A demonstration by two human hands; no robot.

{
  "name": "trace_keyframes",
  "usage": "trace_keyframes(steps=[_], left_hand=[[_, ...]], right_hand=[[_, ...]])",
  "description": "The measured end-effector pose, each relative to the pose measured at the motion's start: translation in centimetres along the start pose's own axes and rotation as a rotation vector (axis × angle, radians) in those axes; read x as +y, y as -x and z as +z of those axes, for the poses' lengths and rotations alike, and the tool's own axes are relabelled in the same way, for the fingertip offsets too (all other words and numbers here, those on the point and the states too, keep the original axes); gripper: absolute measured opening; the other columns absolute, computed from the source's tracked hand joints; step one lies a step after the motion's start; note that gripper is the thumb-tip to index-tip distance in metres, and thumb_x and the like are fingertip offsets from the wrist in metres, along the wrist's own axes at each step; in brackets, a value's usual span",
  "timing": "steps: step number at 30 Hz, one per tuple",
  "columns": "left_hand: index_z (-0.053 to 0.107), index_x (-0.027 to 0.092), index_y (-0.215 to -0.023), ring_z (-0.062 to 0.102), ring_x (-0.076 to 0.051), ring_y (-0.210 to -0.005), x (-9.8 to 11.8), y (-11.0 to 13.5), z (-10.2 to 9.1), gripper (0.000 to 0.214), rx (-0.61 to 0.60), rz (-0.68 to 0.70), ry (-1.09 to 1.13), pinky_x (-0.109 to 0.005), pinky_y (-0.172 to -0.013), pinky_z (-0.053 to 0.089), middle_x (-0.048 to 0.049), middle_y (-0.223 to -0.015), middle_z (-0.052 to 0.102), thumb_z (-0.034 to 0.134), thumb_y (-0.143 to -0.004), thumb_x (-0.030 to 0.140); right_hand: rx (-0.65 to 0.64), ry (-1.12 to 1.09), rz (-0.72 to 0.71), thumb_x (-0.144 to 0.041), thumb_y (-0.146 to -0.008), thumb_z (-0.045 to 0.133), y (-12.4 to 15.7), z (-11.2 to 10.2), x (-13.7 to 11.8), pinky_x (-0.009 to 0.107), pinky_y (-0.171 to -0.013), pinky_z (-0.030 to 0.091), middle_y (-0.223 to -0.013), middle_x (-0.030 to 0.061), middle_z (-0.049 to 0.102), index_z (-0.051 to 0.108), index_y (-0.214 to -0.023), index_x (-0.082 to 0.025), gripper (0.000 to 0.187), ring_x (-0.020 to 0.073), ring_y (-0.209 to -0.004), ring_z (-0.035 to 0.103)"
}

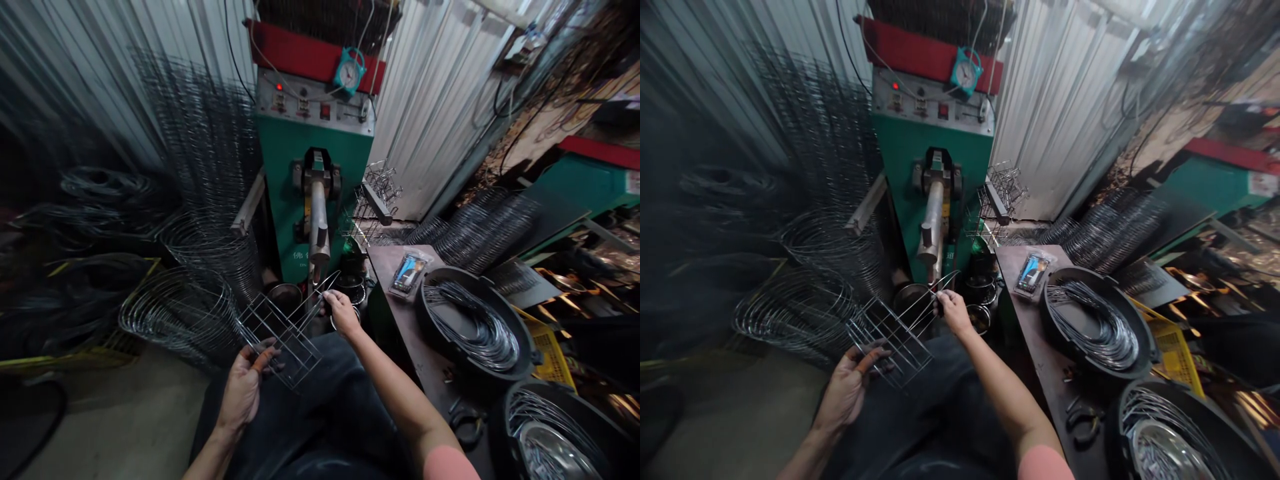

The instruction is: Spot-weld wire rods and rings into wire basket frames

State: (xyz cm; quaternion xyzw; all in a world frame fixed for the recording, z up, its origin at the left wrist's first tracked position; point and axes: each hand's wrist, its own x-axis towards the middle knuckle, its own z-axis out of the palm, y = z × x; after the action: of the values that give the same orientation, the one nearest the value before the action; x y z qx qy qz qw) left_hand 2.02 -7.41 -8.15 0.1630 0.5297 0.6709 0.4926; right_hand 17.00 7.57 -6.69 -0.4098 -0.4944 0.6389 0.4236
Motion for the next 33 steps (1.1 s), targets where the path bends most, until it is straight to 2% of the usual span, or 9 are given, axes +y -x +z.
trace_keyframes(steps=[12, 20, 30, 33], left_hand=[[0.058, 0.016, -0.078, 0.058, -0.015, -0.075, -0.1, -0.2, 0.3, 0.037, 0.024, -0.02, 0.047, -0.031, -0.06, 0.053, -0.004, -0.097, 0.06, 0.079, -0.053, 0.033], [0.058, 0.016, -0.078, 0.059, -0.015, -0.072, 0.4, -0.9, 0.8, 0.039, 0.043, -0.032, 0.055, -0.031, -0.057, 0.053, -0.0023, -0.092, 0.06, 0.08, -0.049, 0.033], [0.056, 0.017, -0.076, 0.06, -0.015, -0.068, 1.7, -1.5, 1.9, 0.039, 0.066, -0.068, 0.014, -0.029, -0.053, 0.053, -0.0014, -0.084, 0.06, 0.079, -0.048, 0.032], [0.055, 0.017, -0.075, 0.061, -0.016, -0.07, 2.0, -1.4, 2.0, 0.038, 0.071, -0.075, 0.015, -0.029, -0.054, 0.053, -0.0022, -0.085, 0.061, 0.079, -0.049, 0.03]], right_hand=[[0.073, -0.023, -0.009, -0.042, -0.07, 0.056, 0.1, 0.8, 0.4, 0.02, -0.042, 0.033, -0.055, -0.0035, 0.05, 0.05, -0.063, -0.017, 0.026, 0.0068, -0.044, 0.045], [0.101, -0.078, -0.017, -0.042, -0.067, 0.058, -0.9, 1.0, 0.6, 0.019, -0.042, 0.033, -0.054, -0.0037, 0.05, 0.05, -0.063, -0.017, 0.026, 0.0063, -0.043, 0.045], [0.14, -0.111, 0.005, -0.043, -0.064, 0.06, -2.3, 1.1, 0.7, 0.02, -0.041, 0.036, -0.053, -0.0026, 0.051, 0.051, -0.062, -0.018, 0.027, 0.0072, -0.043, 0.046], [0.112, -0.11, 0.023, -0.046, -0.065, 0.059, -2.2, 0.9, 0.8, 0.021, -0.042, 0.037, -0.054, -0.0021, 0.051, 0.052, -0.062, -0.017, 0.03, 0.0079, -0.044, 0.047]])
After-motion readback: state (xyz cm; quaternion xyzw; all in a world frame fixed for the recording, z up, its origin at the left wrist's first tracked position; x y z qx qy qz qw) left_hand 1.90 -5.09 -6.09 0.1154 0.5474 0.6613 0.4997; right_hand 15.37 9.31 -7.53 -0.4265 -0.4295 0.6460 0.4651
